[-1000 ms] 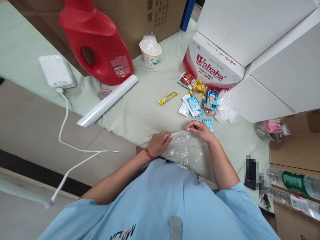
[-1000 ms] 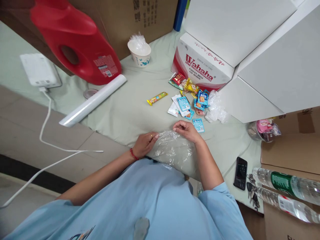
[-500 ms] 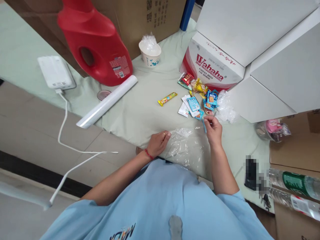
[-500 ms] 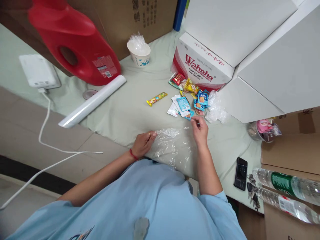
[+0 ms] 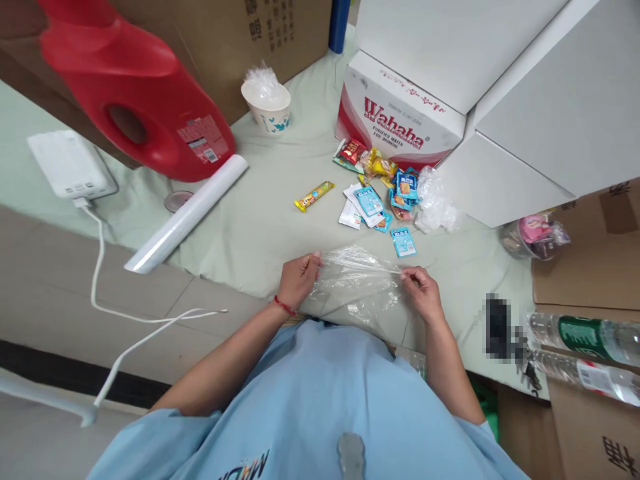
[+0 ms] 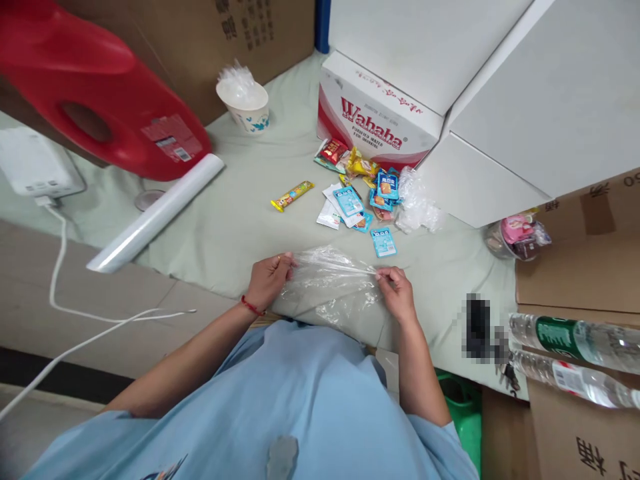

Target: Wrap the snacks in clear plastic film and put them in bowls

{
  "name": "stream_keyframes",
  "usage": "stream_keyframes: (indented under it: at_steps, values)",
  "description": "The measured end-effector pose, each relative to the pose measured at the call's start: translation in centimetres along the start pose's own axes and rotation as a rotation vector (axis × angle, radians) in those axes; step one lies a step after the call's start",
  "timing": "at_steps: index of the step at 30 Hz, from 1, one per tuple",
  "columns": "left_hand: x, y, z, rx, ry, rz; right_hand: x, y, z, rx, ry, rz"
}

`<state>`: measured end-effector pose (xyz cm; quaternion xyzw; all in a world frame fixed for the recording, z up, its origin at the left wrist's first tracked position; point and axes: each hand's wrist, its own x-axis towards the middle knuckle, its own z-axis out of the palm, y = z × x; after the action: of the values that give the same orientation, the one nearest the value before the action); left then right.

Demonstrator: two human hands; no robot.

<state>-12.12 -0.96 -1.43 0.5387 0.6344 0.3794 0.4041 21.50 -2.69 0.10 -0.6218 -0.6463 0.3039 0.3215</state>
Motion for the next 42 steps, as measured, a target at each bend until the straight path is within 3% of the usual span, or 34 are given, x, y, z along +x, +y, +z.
stream_keyframes:
  at_steps: [5, 8, 11, 14, 18, 20, 24, 27, 29, 31, 36, 39, 42]
  values:
    - [-0.2, 0.5, 0.6, 0.089, 0.027, 0.025, -1.3, -1.6, -2.2, 0.111, -0.113, -0.016]
    - [-0.5, 0.7, 1.0, 0.126, -0.021, 0.027, -2.6, -2.5, -3.1, 0.225, -0.158, 0.124]
    - [-0.8, 0.7, 1.3, 0.120, -0.115, 0.071, -3.9, -2.8, -4.2, 0.284, -0.097, 0.238]
    - [-0.7, 1.2, 1.2, 0.112, -0.223, 0.278, -5.0, -3.0, -5.5, 0.246, -0.073, 0.238]
    - [0.1, 3.2, 1.7, 0.077, -0.435, 0.638, -5.4, -4.2, -6.2, 0.119, -0.168, 0.059]
    - [0.6, 4.4, 2.7, 0.046, -0.557, 0.708, -5.0, -5.1, -6.0, 0.077, -0.213, -0.038]
    - [1.4, 5.6, 4.6, -0.013, -0.777, 0.535, -4.2, -6.6, -5.7, 0.020, -0.250, -0.203]
    - [1.6, 5.6, 5.0, -0.078, -0.929, 0.400, -4.0, -7.0, -6.2, -0.078, -0.234, -0.216]
    - [1.3, 5.6, 5.1, -0.128, -0.923, 0.375, -4.2, -7.0, -6.5, -0.137, -0.223, -0.189]
    - [0.7, 5.8, 5.4, -0.086, -0.813, 0.356, -4.7, -6.9, -6.4, -0.167, -0.235, -0.156]
    - [-0.6, 5.8, 6.3, 0.298, -0.581, 0.397, -7.5, -6.1, -6.8, -0.147, -0.366, -0.025]
    - [-0.6, 4.7, 5.5, 0.421, -0.529, 0.398, -10.8, -4.6, -9.7, -0.145, -0.350, 0.208]
    - [-0.5, 3.5, 3.6, 0.316, -0.609, 0.512, -15.7, -2.3, -14.2, -0.137, -0.435, 0.529]
